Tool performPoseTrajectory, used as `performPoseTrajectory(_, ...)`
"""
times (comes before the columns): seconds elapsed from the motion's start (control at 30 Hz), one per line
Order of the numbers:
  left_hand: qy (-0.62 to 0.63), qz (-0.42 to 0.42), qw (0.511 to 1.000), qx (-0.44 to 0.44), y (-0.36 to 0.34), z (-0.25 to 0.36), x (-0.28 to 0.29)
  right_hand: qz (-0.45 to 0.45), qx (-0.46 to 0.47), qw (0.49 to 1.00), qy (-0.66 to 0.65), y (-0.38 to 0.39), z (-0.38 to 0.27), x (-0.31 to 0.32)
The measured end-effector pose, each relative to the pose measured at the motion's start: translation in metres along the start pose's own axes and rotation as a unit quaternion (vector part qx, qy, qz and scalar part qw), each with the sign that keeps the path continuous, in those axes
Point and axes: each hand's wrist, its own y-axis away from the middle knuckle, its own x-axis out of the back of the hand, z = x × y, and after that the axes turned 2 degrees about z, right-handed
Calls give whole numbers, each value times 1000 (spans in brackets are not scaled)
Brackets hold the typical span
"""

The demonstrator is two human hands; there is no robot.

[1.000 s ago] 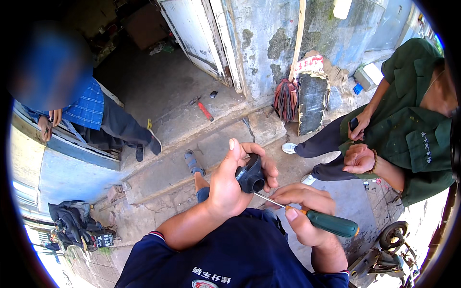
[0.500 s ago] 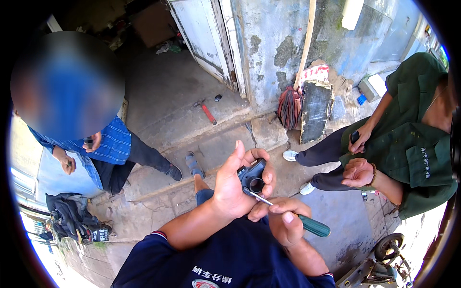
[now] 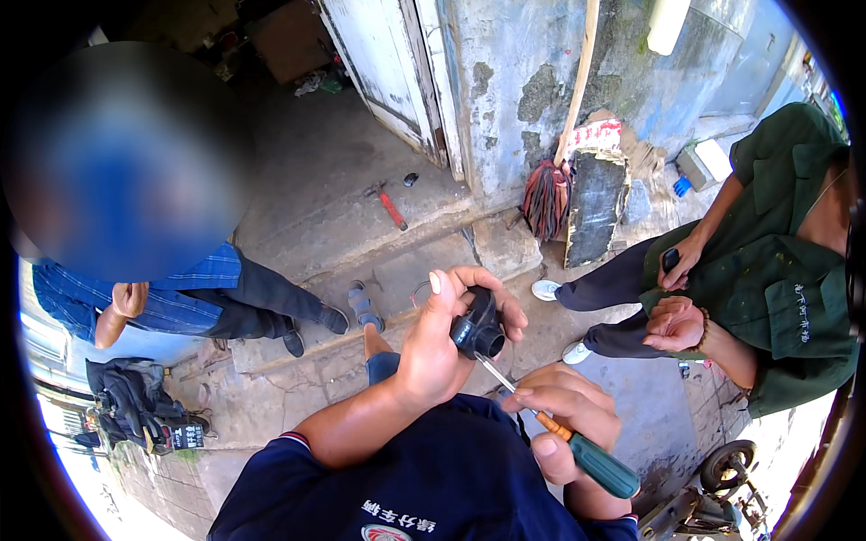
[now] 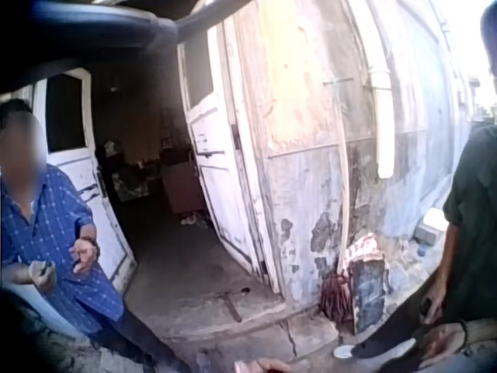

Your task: The person uses a screwdriver to open a small black electronic component and manipulates its internal wires. The person then uses the screwdriver to tighten a screw on the component while standing near a parked electric tricycle.

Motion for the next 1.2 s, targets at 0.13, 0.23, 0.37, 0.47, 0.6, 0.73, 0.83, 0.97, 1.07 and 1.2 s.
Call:
performPoseTrajectory(0.13,-46,-14,997,-52,0,-1,-2,4,3,999,35,-2,-1,-3)
performPoseTrajectory(0.23,-65,-32,995,-66,1,-2,0,-6,17,999,49,-5,-4,-3)
performPoseTrajectory(0.37,-68,-80,991,-77,3,-3,4,8,24,997,73,-3,-5,-2)
performPoseTrajectory(0.47,-130,-114,980,-98,7,7,0,26,25,997,63,-4,-8,3)
performPoseTrajectory(0.6,-239,-151,953,-105,10,10,11,37,2,999,27,-8,-14,12)
performPoseTrajectory(0.73,-408,-185,879,-160,7,21,12,27,-13,999,35,-14,-19,15)
performPoseTrajectory(0.83,-442,-160,869,-157,9,27,3,6,-12,997,71,-19,-20,16)
performPoseTrajectory(0.97,-453,-161,861,-164,16,27,8,-42,-7,994,99,-25,-24,14)
performPoseTrajectory(1.07,-467,-156,852,-176,28,27,18,-54,11,988,143,-26,-26,-1)
performPoseTrajectory(1.2,-502,-181,831,-161,24,12,12,-84,-88,978,171,-28,-41,11)
